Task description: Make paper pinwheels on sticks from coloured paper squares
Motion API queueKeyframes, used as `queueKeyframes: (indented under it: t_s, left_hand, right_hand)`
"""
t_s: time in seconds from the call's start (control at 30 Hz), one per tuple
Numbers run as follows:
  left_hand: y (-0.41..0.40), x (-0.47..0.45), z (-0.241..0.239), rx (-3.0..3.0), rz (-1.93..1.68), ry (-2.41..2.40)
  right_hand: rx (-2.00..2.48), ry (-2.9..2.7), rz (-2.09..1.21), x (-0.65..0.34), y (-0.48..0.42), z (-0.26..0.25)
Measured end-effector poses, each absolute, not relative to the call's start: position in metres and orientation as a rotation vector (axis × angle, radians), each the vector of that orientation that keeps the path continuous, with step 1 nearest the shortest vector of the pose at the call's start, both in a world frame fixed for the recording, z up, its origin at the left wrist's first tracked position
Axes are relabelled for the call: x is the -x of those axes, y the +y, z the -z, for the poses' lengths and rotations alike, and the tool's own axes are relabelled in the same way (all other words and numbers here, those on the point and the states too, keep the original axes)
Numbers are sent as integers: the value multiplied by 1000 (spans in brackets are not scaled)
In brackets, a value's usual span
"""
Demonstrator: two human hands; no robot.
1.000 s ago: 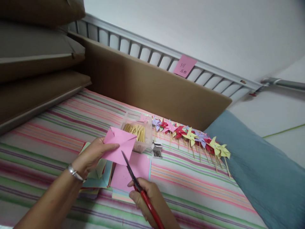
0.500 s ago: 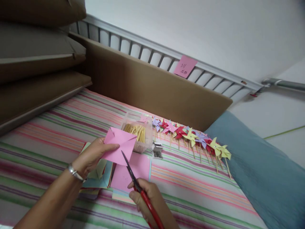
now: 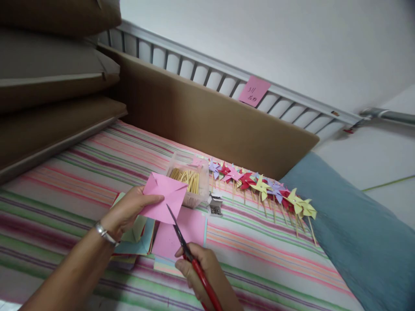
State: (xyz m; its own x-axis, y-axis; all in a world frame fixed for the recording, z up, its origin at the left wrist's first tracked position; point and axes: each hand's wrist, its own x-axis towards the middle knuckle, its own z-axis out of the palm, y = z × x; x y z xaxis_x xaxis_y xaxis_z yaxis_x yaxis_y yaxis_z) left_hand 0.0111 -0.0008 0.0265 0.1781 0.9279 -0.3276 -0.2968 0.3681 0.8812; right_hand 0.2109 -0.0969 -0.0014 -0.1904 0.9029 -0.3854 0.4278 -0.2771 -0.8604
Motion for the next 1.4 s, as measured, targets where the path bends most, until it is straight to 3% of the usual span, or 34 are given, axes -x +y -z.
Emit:
queueKeyframes:
  t_s: [0.63,0.8,1.07,1.23,1.4]
  left_hand:
    - [-4,3,-38,-739,-989,1044]
    - [-9,-17,-27,-887,-796,946]
    - [-24,-67,1,-1170,-474,897]
    - [-26,-72,-4,-983,-548,840]
    - [-40,-92,-6,-671,-784,769]
  right_hand:
    - [1635,-1803,-1365,-261,-97,-11]
    - [1458,-1420,-1133,-267,-89,-10]
    - [1400,-1263,-1108,-253,-84,-5]
    - [1287,-1034,-1117,-253,-81,2]
    - [1145,-821,-904,-245,-79,14]
